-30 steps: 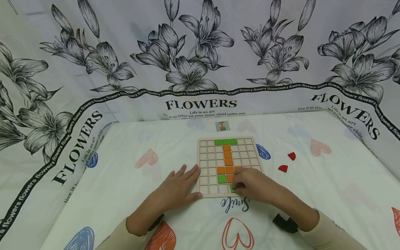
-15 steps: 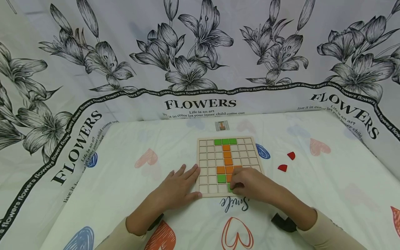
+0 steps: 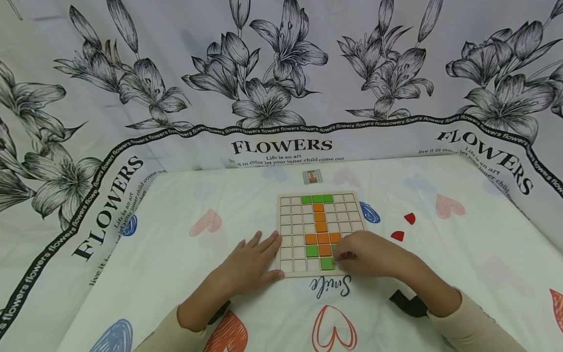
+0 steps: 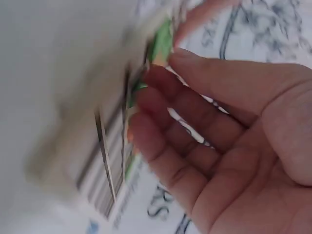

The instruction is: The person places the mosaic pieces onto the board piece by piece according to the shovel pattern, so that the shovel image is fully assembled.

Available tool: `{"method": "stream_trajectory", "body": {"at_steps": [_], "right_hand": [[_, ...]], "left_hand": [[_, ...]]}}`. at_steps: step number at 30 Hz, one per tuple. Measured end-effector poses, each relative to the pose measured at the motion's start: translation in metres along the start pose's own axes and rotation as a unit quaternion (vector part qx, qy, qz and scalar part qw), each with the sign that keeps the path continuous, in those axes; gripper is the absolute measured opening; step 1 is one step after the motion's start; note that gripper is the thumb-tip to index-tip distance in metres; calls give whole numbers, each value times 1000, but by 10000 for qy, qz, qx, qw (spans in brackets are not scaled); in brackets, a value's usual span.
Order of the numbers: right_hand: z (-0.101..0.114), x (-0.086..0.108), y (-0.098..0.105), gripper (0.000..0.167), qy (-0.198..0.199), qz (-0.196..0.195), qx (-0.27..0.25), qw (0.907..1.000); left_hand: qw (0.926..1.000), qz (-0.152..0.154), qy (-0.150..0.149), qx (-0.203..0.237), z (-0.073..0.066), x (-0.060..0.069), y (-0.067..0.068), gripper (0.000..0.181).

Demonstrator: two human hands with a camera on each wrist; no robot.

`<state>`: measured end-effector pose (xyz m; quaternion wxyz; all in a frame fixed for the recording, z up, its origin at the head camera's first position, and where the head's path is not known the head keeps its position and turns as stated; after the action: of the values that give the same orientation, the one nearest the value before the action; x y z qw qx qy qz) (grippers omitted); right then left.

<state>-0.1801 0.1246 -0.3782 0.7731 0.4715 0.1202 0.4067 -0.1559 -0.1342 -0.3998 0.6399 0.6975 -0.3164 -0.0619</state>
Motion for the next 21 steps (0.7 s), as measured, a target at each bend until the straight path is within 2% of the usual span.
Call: {"method": "stream_trajectory", "body": {"at_steps": [2,4,6,9,13,15,16,21], "right_hand": [[-8,6,10,8,-536,17,29,9986],[-19,14,20,3,-1148,-35,147,9933],[-33,23,30,8,-1751,-79,322,9840],[-57,37,39,19,-2534,-132,629,9652],[-82,46,43,25,-3139,-131,698,9468],[-88,46,43,22,-3193,-128,656,9453],[-90,45,42,20,-3125,-153,652,9476],[-87,32,39,9,-2129,-282,676,9743]], "left_hand": [[10000,-5,-2,2,0,0,0,79],[10000,2,1,14,0,0,0,79],[10000,19,6,24,0,0,0,79],[10000,57,43,16,0,0,0,79],[10000,71,62,-8,0,0,1,79],[10000,70,48,9,0,1,1,79],[10000,70,38,8,0,1,1,79],[10000,39,9,-3,0,1,1,78]]}}
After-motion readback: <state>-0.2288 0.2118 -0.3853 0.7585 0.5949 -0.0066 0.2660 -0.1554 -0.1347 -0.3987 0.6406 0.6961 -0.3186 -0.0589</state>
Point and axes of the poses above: each hand's wrist, its own x-axis away from the middle knuckle, its own y-axis out of the back of the hand, z = x × y, the point moved 4 cm from there along -x, towards the middle knuckle, and after that the axes turned 9 degrees about z, right-handed, at the moved point
